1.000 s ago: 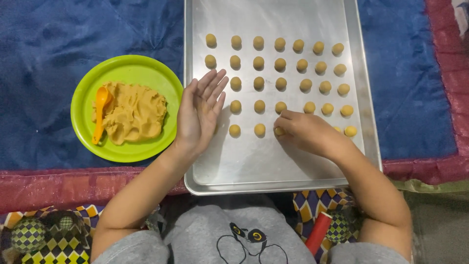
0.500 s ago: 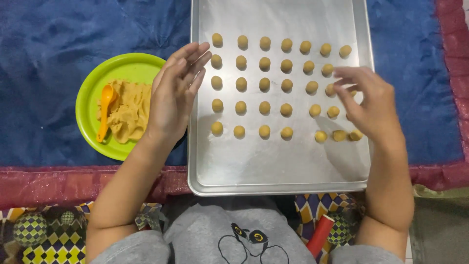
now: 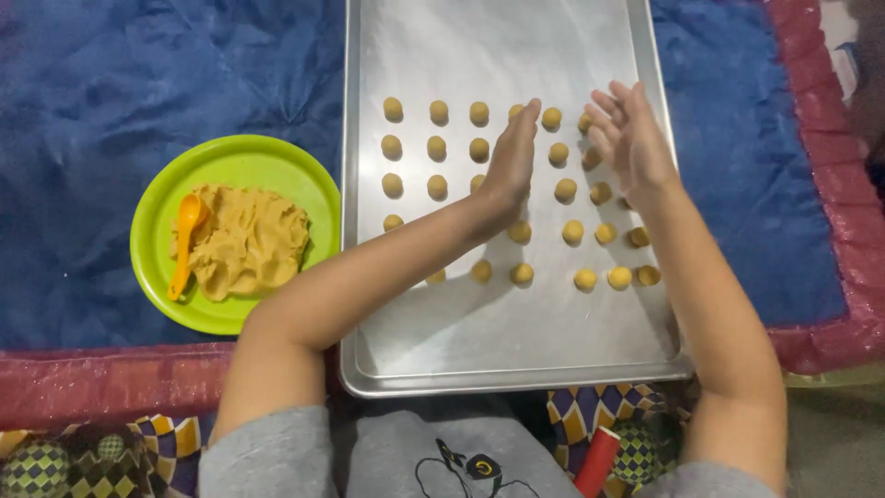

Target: Arranging and aligning small dough balls into neat rows on a metal baking tray.

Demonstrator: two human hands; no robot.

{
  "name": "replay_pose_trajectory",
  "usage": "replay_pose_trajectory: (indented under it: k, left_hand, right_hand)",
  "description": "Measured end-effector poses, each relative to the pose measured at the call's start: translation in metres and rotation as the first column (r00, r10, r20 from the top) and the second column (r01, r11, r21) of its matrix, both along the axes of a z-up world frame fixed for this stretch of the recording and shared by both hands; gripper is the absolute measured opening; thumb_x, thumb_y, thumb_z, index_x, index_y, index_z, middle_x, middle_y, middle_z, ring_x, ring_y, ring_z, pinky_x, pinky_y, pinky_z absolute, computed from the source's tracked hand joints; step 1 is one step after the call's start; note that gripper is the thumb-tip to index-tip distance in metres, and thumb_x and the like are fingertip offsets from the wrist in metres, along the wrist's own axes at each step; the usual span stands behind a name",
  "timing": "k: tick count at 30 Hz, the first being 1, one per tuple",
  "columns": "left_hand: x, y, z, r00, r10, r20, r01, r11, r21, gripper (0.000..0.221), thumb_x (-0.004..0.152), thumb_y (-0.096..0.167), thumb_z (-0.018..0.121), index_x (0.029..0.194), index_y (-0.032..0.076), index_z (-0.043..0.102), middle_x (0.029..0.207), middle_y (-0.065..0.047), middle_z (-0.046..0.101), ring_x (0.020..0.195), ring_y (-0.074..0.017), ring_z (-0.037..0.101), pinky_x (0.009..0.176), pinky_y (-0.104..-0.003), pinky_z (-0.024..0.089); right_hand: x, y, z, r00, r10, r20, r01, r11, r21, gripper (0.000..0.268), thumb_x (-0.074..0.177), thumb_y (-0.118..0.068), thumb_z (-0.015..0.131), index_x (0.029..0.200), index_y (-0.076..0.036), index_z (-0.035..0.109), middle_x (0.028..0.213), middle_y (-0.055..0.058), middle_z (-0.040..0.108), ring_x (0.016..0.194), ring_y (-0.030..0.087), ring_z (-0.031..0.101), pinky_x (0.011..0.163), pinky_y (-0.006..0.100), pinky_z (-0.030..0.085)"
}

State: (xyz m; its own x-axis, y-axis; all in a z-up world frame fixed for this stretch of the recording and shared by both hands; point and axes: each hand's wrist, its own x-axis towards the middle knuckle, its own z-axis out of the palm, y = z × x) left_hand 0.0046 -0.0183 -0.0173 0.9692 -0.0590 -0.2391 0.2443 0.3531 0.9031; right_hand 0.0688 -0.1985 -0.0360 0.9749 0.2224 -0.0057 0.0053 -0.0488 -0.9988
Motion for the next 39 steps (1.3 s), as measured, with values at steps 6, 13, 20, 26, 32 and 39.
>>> replay_pose_trajectory:
  k: [6,13,20,26,32,39]
  left_hand:
    - [0.025,-0.033,-0.006,0.999,0.014,-0.035,-0.012,0.999,0.047,0.086,0.097,0.061,0.028,0.160,0.003,0.012,0.166,-0.021,0.011,0.154,-0.0320,0.010,0.125,-0.047,0.003]
    - [0.016,-0.035,0.007,0.994,-0.042,-0.099,0.046,0.998,0.037,0.083,0.099,0.056,0.023,0.160,0.002,0.003,0.168,-0.018,-0.005,0.155,-0.0307,-0.003,0.126,-0.045,0.000]
    - [0.022,-0.039,-0.006,0.997,-0.064,-0.051,0.069,0.993,0.099,0.085,0.100,0.059,0.021,0.160,0.002,0.005,0.169,-0.018,-0.005,0.155,-0.0314,-0.003,0.126,-0.045,0.000]
    - [0.022,-0.039,-0.009,0.995,-0.091,-0.033,0.094,0.990,0.102,0.086,0.099,0.061,0.023,0.160,0.003,0.006,0.169,-0.017,-0.005,0.155,-0.0323,-0.002,0.126,-0.046,0.002]
    - [0.021,-0.035,-0.010,0.992,-0.124,-0.029,0.126,0.984,0.122,0.086,0.098,0.062,0.025,0.161,0.005,0.007,0.169,-0.015,-0.003,0.155,-0.0323,0.000,0.125,-0.048,0.004]
    - [0.021,-0.031,-0.005,0.985,-0.164,-0.050,0.170,0.972,0.162,0.085,0.098,0.062,0.022,0.160,0.005,0.012,0.169,-0.018,0.004,0.154,-0.0356,0.007,0.125,-0.049,0.008]
  right_hand:
    - [-0.016,0.015,-0.010,0.977,0.030,-0.212,-0.036,0.999,-0.022,0.090,0.102,-0.069,0.025,0.160,-0.002,0.008,0.168,0.022,0.012,0.155,0.036,0.014,0.128,0.046,0.010]
    - [-0.046,0.028,0.020,0.954,0.057,-0.295,-0.084,0.993,-0.079,0.083,0.105,-0.059,0.018,0.159,0.002,0.001,0.168,0.023,-0.001,0.155,0.036,0.002,0.127,0.046,0.005]
    - [-0.051,0.027,0.013,0.951,0.068,-0.303,-0.108,0.987,-0.120,0.077,0.108,-0.054,0.021,0.160,0.000,0.003,0.168,0.023,0.000,0.155,0.037,0.001,0.126,0.045,0.005]
    - [-0.059,0.029,0.007,0.954,0.081,-0.288,-0.119,0.986,-0.119,0.077,0.107,-0.055,0.019,0.161,-0.001,0.003,0.169,0.022,0.000,0.155,0.036,0.000,0.125,0.047,0.004]
    - [-0.068,0.034,0.013,0.952,0.085,-0.294,-0.122,0.986,-0.113,0.074,0.108,-0.053,0.019,0.161,-0.005,0.003,0.169,0.019,-0.002,0.155,0.034,-0.002,0.124,0.048,0.004]
    - [-0.068,0.034,0.011,0.947,0.093,-0.309,-0.132,0.985,-0.107,0.080,0.105,-0.060,0.021,0.162,-0.007,0.001,0.168,0.021,-0.007,0.154,0.037,-0.004,0.122,0.056,0.002]
